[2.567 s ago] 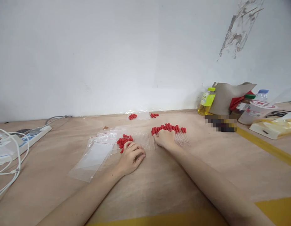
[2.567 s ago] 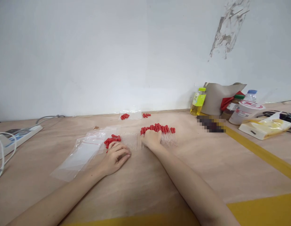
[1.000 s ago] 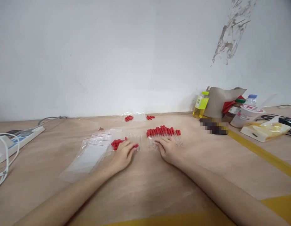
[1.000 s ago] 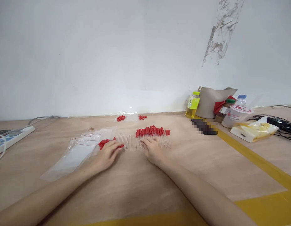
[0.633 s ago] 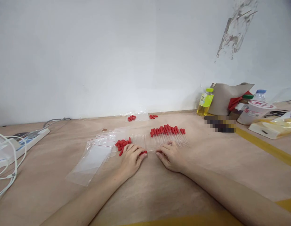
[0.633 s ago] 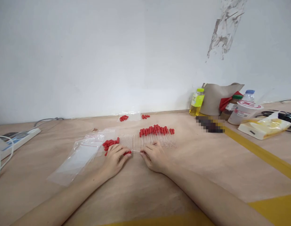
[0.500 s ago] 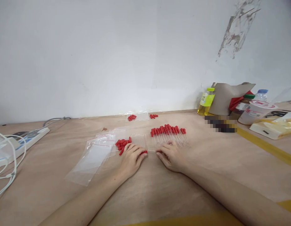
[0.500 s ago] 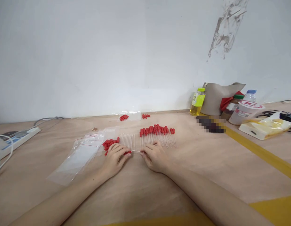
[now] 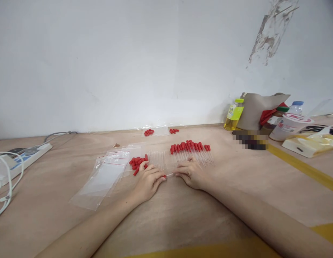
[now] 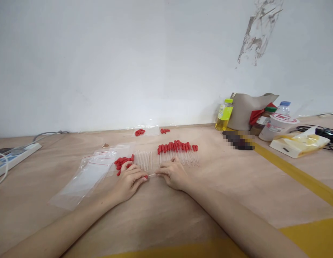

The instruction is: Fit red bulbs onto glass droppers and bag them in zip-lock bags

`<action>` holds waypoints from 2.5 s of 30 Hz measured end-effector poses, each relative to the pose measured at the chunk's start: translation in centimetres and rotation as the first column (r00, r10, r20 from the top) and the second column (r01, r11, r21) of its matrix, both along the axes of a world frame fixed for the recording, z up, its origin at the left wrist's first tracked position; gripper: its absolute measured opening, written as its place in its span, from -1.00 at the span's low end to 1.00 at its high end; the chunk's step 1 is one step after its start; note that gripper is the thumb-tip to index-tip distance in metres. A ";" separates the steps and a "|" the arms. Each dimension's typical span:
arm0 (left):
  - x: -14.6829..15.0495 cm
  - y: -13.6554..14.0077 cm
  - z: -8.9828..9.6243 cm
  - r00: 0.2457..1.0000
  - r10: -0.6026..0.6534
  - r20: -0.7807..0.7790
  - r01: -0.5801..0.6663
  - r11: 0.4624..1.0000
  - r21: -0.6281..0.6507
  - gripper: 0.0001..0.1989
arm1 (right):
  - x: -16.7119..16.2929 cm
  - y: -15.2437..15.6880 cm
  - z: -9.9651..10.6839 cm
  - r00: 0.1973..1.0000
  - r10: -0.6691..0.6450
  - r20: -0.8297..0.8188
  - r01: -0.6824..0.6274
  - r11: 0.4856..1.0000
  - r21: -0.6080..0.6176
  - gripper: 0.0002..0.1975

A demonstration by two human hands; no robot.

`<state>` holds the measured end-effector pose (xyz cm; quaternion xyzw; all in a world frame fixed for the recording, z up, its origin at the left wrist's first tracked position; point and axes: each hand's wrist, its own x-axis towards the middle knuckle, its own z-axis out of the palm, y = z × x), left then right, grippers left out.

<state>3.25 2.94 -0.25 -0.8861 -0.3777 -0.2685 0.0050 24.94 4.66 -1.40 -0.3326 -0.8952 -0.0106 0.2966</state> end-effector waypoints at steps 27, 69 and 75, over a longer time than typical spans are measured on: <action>0.1 -0.1 0.3 0.997 -0.022 -0.074 0.030 0.993 0.112 -0.85 | -1.9 -2.3 1.6 0.987 -0.131 0.094 0.141 0.984 -0.109 -0.74; -2.8 4.6 3.1 0.749 0.653 0.109 -0.656 0.754 -0.008 -0.80 | -7.1 3.8 1.8 0.802 -0.566 0.191 0.597 0.766 -0.238 -0.79; -3.5 9.4 3.7 0.663 0.731 -0.160 -0.748 0.639 -0.182 -0.70 | -7.5 3.8 1.8 0.762 -0.611 0.215 0.648 0.731 -0.216 -0.78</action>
